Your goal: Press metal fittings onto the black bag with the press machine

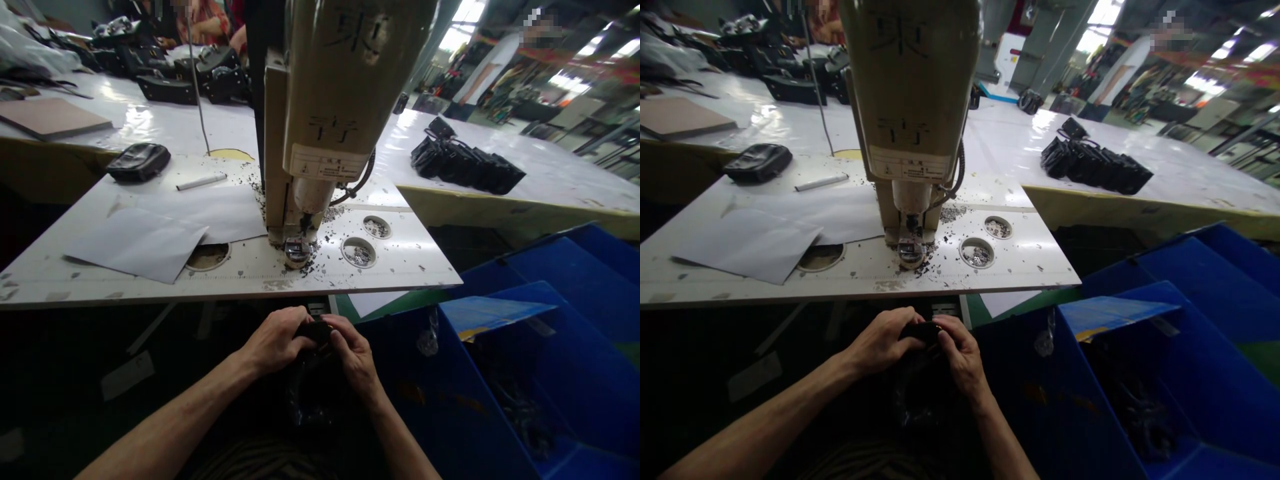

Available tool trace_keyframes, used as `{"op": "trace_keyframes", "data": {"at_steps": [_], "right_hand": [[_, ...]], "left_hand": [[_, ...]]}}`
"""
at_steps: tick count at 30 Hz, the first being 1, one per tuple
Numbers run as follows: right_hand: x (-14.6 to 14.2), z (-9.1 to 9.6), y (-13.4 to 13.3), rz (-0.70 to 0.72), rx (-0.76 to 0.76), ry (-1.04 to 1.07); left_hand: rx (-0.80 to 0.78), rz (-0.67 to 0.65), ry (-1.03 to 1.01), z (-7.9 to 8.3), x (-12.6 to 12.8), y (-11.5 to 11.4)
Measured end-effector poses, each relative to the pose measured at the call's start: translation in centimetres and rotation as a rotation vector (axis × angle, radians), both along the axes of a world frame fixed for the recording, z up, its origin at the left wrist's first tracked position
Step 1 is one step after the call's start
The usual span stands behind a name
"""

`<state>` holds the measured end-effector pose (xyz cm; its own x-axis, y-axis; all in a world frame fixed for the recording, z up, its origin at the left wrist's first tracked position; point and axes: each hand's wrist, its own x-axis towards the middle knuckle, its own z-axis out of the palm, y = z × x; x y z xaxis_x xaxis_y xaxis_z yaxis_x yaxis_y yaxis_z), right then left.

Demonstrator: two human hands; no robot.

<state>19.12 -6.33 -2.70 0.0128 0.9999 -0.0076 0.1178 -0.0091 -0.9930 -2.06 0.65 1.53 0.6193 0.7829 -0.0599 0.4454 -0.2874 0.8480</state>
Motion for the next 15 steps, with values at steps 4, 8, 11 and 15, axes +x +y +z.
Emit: {"op": "trace_keyframes", "data": {"at_steps": [4,8,11,15], "right_hand": [[-0.08,0.52,0.24,-0.069,-0.041,0.073],[0.1,0.87,0.12,-0.098,-0.07,0.086],[0.4,0.83,0.1,-0.106,-0.074,0.089],[0.77,0.66,0.35,-0.112,-0.125,0.113]], "left_hand": [[-0.006,-0.004,-0.007,-0.21,-0.06,0.19],[-0.011,-0.022,-0.003,-0.15,0.13,0.25],[-0.02,-0.038,-0.009,-0.01,0.26,0.23],[-0.009,-0.048,0.004,0.13,0.34,0.23]]}}
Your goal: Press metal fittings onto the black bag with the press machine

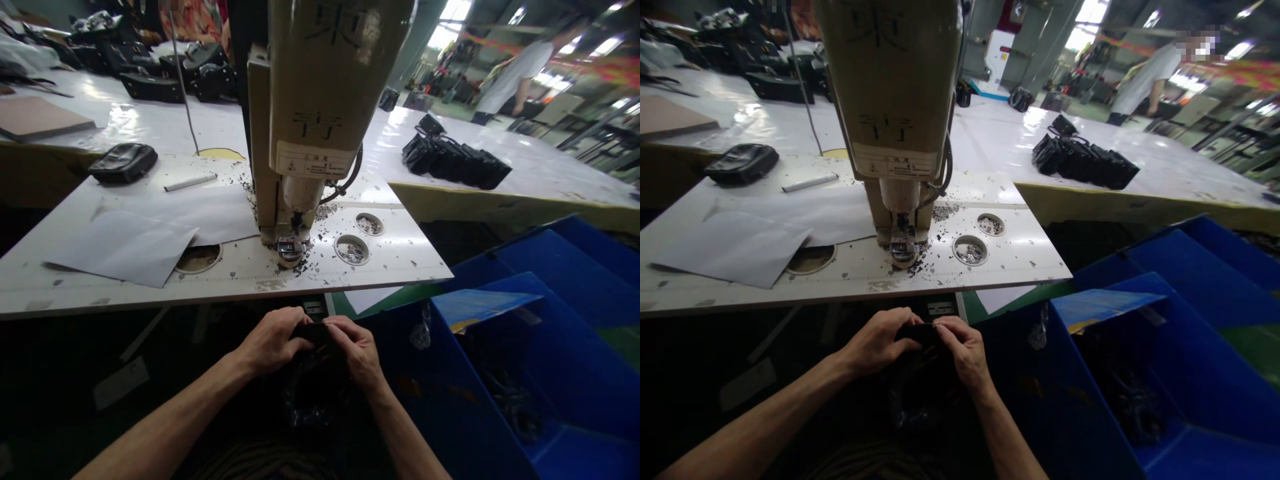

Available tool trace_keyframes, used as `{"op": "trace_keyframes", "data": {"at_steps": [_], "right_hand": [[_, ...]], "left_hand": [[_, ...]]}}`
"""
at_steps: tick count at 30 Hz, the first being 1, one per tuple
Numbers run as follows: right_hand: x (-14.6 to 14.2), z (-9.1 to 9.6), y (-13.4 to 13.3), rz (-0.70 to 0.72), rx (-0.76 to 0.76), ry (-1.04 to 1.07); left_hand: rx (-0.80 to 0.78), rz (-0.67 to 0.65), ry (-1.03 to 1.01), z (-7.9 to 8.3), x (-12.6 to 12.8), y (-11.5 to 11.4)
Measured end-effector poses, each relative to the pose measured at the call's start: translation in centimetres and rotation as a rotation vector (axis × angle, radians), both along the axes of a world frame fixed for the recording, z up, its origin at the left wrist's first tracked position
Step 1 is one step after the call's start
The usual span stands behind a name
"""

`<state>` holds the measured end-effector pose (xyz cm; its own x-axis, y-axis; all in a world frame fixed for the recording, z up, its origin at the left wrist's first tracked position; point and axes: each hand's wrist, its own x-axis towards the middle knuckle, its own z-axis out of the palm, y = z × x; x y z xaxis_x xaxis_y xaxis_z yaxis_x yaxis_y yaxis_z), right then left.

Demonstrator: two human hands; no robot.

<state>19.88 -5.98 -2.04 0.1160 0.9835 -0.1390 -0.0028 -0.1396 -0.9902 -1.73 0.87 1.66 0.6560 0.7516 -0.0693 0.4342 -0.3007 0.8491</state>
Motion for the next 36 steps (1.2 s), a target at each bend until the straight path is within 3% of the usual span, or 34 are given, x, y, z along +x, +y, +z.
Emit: {"op": "trace_keyframes", "data": {"at_steps": [6,13,21,26,32,36], "right_hand": [[0.6,0.7,0.3,0.053,-0.082,0.016],[1.0,2.2,0.1,0.216,-0.001,-0.208],[1.4,2.5,-0.3,0.253,0.031,-0.287],[1.4,1.8,-1.1,0.348,0.063,-0.265],[0.8,-0.2,-1.4,0.28,0.092,-0.305],[0.9,-0.5,-1.1,0.319,0.116,-0.377]], "left_hand": [[0.007,0.001,-0.005,0.1,0.1,-0.1],[-0.02,-0.001,-0.032,0.2,0.1,-0.3],[0.038,-0.055,0.052,0.2,0.5,-0.2],[0.037,-0.043,0.105,0.1,0.6,0.1],[0.048,-0.029,0.128,-0.2,0.5,0.5],[0.063,-0.032,0.131,-0.3,0.6,0.6]]}}
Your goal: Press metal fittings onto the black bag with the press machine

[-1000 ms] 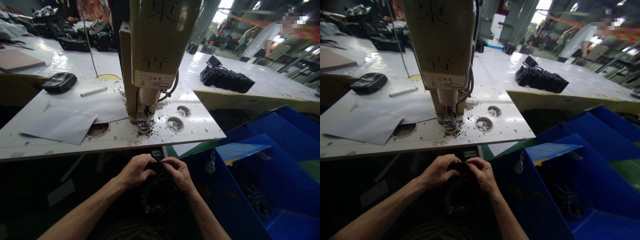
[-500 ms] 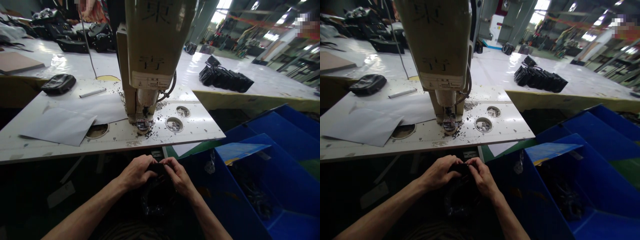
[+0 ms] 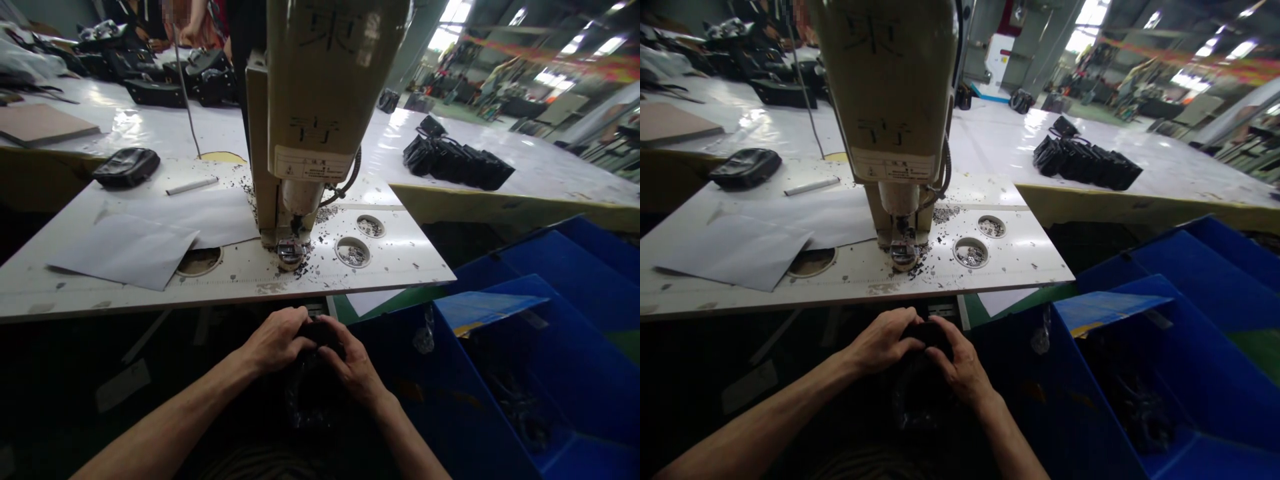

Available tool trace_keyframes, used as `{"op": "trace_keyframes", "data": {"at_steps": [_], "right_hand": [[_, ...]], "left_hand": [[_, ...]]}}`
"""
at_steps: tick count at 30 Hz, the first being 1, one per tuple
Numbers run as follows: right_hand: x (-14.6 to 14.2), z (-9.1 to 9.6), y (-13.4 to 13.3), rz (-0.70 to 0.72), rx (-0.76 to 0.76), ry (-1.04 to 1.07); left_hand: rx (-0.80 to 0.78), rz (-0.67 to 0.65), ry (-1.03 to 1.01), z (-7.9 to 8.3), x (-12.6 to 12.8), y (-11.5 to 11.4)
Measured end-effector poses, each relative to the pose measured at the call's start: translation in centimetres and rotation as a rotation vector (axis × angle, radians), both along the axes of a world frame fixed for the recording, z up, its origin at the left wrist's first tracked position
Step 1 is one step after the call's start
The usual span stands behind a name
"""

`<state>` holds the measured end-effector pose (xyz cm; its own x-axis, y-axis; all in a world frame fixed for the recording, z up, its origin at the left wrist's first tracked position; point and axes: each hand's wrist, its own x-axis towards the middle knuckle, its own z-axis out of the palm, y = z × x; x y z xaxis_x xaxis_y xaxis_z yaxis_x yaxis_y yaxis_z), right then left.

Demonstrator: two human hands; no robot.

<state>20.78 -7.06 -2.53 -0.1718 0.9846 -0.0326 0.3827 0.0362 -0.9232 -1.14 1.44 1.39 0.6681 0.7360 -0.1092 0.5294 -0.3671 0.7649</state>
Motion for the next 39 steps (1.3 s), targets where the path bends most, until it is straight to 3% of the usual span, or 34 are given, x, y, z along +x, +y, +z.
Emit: {"op": "trace_keyframes", "data": {"at_steps": [4,9,18,31,35,39], "right_hand": [[0.3,0.0,0.3,0.03,0.055,-0.115],[0.2,-0.1,0.3,0.027,-0.069,-0.102],[-0.4,-2.0,0.9,-0.126,0.008,-0.078],[-0.4,-2.5,1.2,-0.218,0.024,-0.016],[-0.4,-2.2,1.5,-0.211,-0.02,0.019],[-0.4,-0.6,1.7,-0.195,-0.076,0.063]], "left_hand": [[0.005,0.009,-0.006,-0.2,0.3,0.2],[0.013,0.002,-0.005,-0.6,0.6,0.5],[0.02,0.013,-0.028,-1.3,0.8,1.0],[0.022,-0.11,-0.02,-1.3,-0.1,1.4],[0.062,-0.089,0.002,-1.3,0.4,1.3],[0.074,-0.043,0.05,-0.1,1.0,1.6]]}}
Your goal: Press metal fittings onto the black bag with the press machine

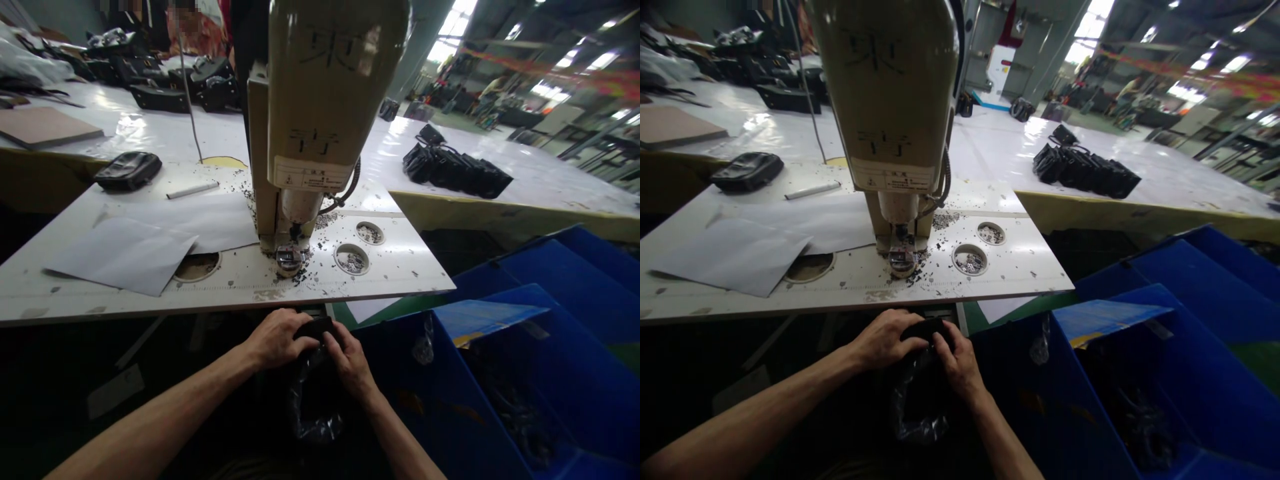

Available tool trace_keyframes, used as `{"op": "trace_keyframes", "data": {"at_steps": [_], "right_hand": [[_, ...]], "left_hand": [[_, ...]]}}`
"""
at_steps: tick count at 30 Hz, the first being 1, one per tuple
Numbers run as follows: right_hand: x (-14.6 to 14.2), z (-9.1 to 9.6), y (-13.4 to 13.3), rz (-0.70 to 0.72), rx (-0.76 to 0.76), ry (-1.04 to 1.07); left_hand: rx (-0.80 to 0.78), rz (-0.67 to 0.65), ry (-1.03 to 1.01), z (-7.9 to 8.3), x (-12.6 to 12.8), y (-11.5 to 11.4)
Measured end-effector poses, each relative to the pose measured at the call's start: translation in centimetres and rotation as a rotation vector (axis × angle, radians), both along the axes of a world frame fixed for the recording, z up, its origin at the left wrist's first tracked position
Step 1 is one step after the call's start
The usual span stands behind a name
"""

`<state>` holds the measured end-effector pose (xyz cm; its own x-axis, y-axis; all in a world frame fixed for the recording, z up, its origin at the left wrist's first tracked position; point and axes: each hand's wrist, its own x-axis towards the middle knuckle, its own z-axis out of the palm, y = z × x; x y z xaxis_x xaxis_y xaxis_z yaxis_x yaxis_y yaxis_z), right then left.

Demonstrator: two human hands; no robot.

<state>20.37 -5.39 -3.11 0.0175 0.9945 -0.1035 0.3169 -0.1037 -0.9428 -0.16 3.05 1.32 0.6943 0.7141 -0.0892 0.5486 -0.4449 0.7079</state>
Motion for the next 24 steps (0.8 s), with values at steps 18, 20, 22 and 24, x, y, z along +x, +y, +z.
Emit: {"op": "trace_keyframes", "data": {"at_steps": [18,20,22,24], "right_hand": [[-5.6,7.5,5.6,-0.009,-0.278,0.361],[-6.6,7.8,6.4,0.01,-0.282,0.415],[-7.6,8.5,7.1,0.074,-0.274,0.535],[-8.3,9.3,7.7,0.135,-0.292,0.666]], "left_hand": [[-0.294,0.094,0.04,9.8,-5.9,7.6],[-0.295,0.095,0.05,10.2,-6.7,8.7],[-0.281,0.096,0.081,10.6,-7.4,9.7],[-0.292,0.086,0.114,10.9,-7.8,10.8]]}}
